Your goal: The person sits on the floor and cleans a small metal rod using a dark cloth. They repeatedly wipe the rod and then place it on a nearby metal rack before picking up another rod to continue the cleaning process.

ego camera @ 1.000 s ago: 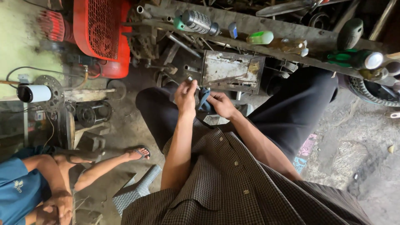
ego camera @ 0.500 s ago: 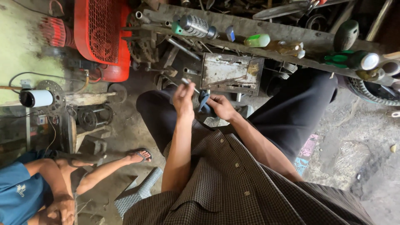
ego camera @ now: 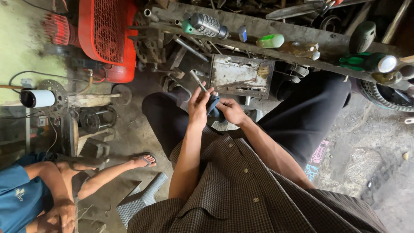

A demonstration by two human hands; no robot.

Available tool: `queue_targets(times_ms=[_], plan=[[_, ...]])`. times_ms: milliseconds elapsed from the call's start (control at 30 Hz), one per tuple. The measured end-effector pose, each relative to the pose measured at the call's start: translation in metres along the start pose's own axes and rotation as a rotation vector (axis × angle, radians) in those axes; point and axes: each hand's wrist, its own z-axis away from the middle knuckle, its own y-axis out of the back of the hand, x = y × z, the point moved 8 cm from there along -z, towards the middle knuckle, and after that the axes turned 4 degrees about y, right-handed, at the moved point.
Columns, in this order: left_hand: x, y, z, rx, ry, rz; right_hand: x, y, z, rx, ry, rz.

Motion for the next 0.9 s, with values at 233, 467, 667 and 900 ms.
queue_targets(times_ms=[233, 467, 667, 900], plan=[[0.010, 0.004, 0.000, 0.007, -0.241, -0.151, 0.015, 0.007, -0.005, 0.084, -0.035, 0.010], [0.059, 0.006, 0.009, 0.097, -0.452, -0.474, 0.002, 0.032, -0.012, 0.174, 0.070, -0.368], [0.108, -0.034, 0.046, -0.005, -0.498, -1.046, -0.026, 0.045, 0.001, 0.328, -0.062, -0.913], [0.116, -0.045, 0.057, -0.243, -0.397, -1.222, -0.016, 0.030, 0.003, 0.082, -0.113, -0.248]])
